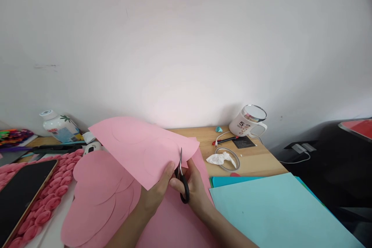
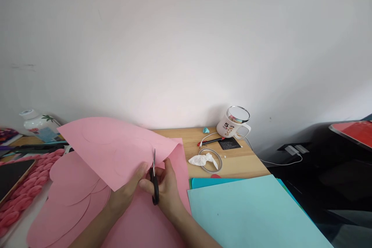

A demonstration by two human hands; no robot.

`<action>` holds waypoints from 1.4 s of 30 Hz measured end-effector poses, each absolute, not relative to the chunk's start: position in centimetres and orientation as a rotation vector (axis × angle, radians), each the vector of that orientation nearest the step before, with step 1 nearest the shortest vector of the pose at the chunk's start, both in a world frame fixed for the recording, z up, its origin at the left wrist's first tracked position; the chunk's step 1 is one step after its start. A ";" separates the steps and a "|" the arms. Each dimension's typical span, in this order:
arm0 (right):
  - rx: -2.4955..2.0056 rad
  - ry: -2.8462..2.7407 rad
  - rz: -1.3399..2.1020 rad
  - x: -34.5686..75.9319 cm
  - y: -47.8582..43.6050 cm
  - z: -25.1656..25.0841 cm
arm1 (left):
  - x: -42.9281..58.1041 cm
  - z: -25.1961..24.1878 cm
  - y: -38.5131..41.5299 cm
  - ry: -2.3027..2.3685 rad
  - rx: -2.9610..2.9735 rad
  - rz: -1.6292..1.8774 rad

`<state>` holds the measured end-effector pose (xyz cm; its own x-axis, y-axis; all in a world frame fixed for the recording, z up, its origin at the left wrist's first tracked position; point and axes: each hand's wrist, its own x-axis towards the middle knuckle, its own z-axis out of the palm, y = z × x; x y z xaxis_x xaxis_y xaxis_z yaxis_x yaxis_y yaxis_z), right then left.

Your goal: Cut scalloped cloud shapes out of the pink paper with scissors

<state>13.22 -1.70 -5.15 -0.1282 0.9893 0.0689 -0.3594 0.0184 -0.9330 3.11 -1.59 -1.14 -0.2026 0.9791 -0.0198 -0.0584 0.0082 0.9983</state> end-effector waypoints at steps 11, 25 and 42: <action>-0.855 -1.088 1.424 13.3 -1.6 -5.1 | 3.0 -0.5 -1.6 1.314 1.083 1.345; -0.895 -1.122 1.434 13.4 -1.7 -4.8 | 2.7 -0.5 -1.5 1.282 1.093 1.327; -0.926 -1.119 1.405 13.3 -1.6 -4.7 | 2.3 -1.4 -1.0 1.279 1.197 1.366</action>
<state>13.29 -1.60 -4.67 -0.1340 0.9901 0.0411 -0.2619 0.0046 -0.9651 2.30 -0.95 -1.45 -0.1396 0.9875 0.0737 0.0086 -0.0732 0.9973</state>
